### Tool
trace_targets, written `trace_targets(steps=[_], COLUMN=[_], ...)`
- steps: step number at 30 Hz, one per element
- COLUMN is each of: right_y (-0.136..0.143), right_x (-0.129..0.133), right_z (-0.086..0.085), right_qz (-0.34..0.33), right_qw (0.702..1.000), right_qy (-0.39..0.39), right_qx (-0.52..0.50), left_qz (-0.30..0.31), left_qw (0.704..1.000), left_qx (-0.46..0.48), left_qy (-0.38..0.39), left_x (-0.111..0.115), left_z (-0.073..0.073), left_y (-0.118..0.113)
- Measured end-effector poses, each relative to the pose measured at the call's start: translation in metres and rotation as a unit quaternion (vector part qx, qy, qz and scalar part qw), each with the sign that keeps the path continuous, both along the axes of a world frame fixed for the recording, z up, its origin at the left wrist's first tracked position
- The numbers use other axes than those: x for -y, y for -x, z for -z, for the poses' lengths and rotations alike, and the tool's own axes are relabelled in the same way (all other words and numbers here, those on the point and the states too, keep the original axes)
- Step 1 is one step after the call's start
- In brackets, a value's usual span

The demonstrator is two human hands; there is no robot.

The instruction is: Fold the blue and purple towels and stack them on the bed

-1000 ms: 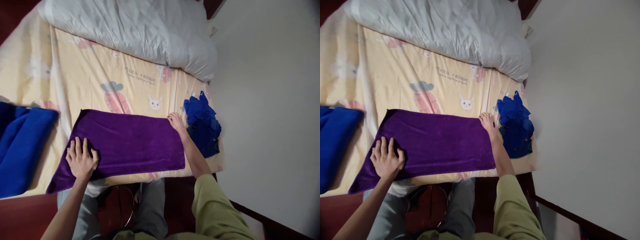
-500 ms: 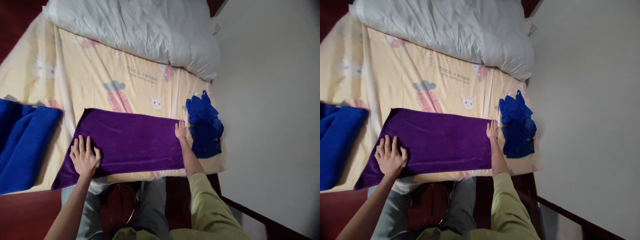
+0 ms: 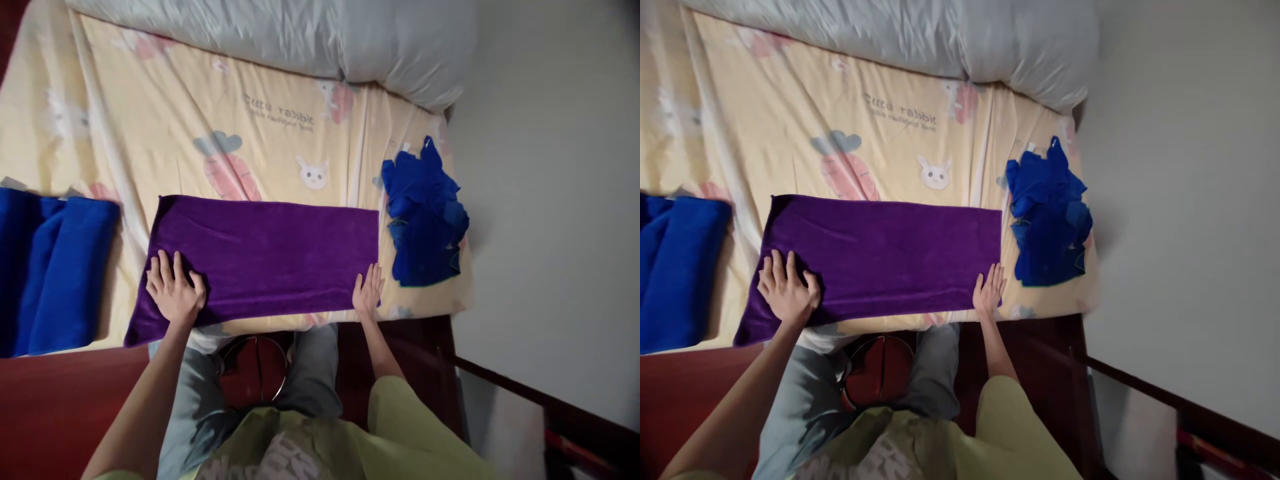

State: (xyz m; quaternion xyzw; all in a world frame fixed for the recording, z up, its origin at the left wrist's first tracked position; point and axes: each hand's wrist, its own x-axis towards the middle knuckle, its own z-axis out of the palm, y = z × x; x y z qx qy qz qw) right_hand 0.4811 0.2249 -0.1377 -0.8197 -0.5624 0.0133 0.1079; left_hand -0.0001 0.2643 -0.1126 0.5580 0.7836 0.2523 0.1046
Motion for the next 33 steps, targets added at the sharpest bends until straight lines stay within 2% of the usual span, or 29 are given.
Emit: trace_targets(steps=[8, 11, 13, 16, 20, 23, 26, 30, 33], right_y=[-0.002, -0.003, -0.005, -0.007, -0.008, -0.008, -0.008, -0.007, -0.006], right_x=[-0.004, -0.003, -0.003, -0.004, -0.005, -0.005, -0.006, -0.006, -0.006], right_z=[-0.008, -0.008, -0.007, -0.007, -0.009, -0.01, -0.01, -0.01, -0.01], right_qz=[-0.001, 0.002, 0.003, 0.006, 0.008, 0.007, 0.005, 0.01, 0.009], right_qw=[1.0, 0.999, 0.999, 0.999, 0.999, 0.999, 0.999, 1.0, 1.0], right_qy=[-0.015, -0.031, -0.04, -0.048, -0.051, -0.047, -0.032, -0.011, -0.002], right_qx=[0.017, 0.008, 0.001, -0.008, -0.013, -0.013, -0.012, 0.001, 0.011], left_qz=[0.006, 0.034, 0.068, 0.12, 0.17, 0.157, 0.119, 0.114, 0.136], left_qw=[0.998, 0.994, 0.989, 0.981, 0.97, 0.967, 0.974, 0.98, 0.981], left_qx=[-0.054, -0.093, -0.116, -0.136, -0.145, -0.141, -0.133, -0.11, -0.118], left_qy=[0.035, 0.052, 0.064, 0.072, 0.1, 0.14, 0.142, 0.117, 0.073], left_x=[0.002, 0.004, -0.004, -0.038, -0.106, -0.145, -0.162, -0.159, -0.125], left_z=[-0.013, -0.018, -0.023, -0.032, -0.035, -0.028, -0.02, -0.022, -0.035], left_y=[-0.012, -0.01, 0.0, 0.019, 0.039, 0.047, 0.051, 0.046, 0.032])
